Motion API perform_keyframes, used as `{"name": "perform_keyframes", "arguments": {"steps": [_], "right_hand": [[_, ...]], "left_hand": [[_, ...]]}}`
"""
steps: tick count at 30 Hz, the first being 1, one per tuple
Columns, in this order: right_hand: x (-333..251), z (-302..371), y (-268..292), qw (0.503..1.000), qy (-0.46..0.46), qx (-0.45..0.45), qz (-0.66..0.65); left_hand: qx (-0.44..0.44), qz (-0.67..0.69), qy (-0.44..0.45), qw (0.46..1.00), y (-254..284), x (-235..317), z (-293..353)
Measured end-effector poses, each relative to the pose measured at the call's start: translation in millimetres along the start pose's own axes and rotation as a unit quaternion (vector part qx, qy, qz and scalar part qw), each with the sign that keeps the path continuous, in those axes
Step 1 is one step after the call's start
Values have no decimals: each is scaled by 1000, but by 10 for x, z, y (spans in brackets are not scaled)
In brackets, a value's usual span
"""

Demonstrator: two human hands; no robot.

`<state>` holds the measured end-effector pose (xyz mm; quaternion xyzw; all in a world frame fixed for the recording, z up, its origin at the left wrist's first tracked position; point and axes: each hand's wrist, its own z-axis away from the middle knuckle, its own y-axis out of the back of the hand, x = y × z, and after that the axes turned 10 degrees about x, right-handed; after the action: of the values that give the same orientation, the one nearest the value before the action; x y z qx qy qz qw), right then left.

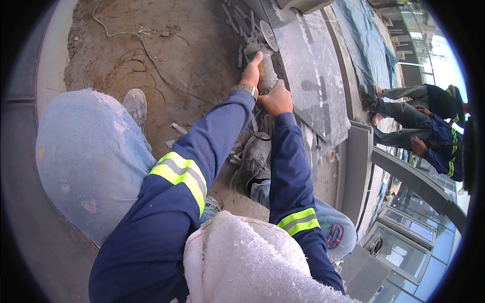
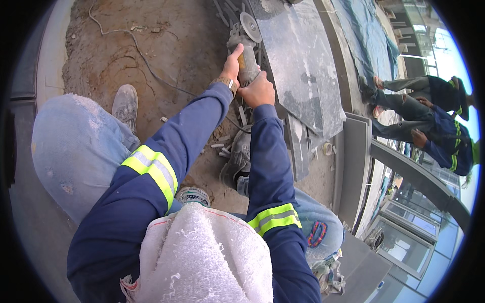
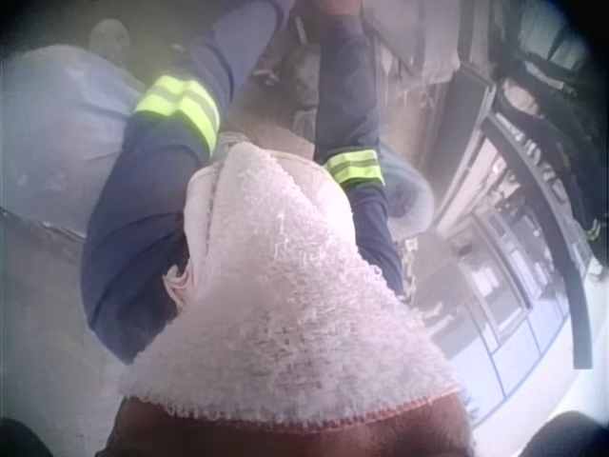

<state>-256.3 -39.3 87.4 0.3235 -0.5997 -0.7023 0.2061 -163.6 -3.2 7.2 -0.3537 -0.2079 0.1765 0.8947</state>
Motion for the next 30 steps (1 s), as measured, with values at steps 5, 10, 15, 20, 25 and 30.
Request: {"name": "perform_keyframes", "arguments": {"steps": [5, 10, 15, 20, 25, 30], "right_hand": [[-53, -34, 21, 1000, 6, 1, -13], [-78, -75, 7, 1000, 5, 7, -19], [-38, -135, -52, 1000, 7, 4, -14], [-70, -231, -57, 1000, 6, 8, -17], [-35, -159, -88, 1000, -4, -6, -2], [-102, -214, -42, 1000, 2, 0, -8]], "left_hand": [[-12, -11, -6, 1000, -12, 60, -43], [-21, -26, -8, 999, -9, 106, -110], [-19, -23, -17, 999, -15, 122, -140], [-11, -26, -8, 1000, -90, 196, -160], [-14, -28, -8, 999, -71, 179, -155], [-23, -31, -18, 999, -59, 193, -203]]}}
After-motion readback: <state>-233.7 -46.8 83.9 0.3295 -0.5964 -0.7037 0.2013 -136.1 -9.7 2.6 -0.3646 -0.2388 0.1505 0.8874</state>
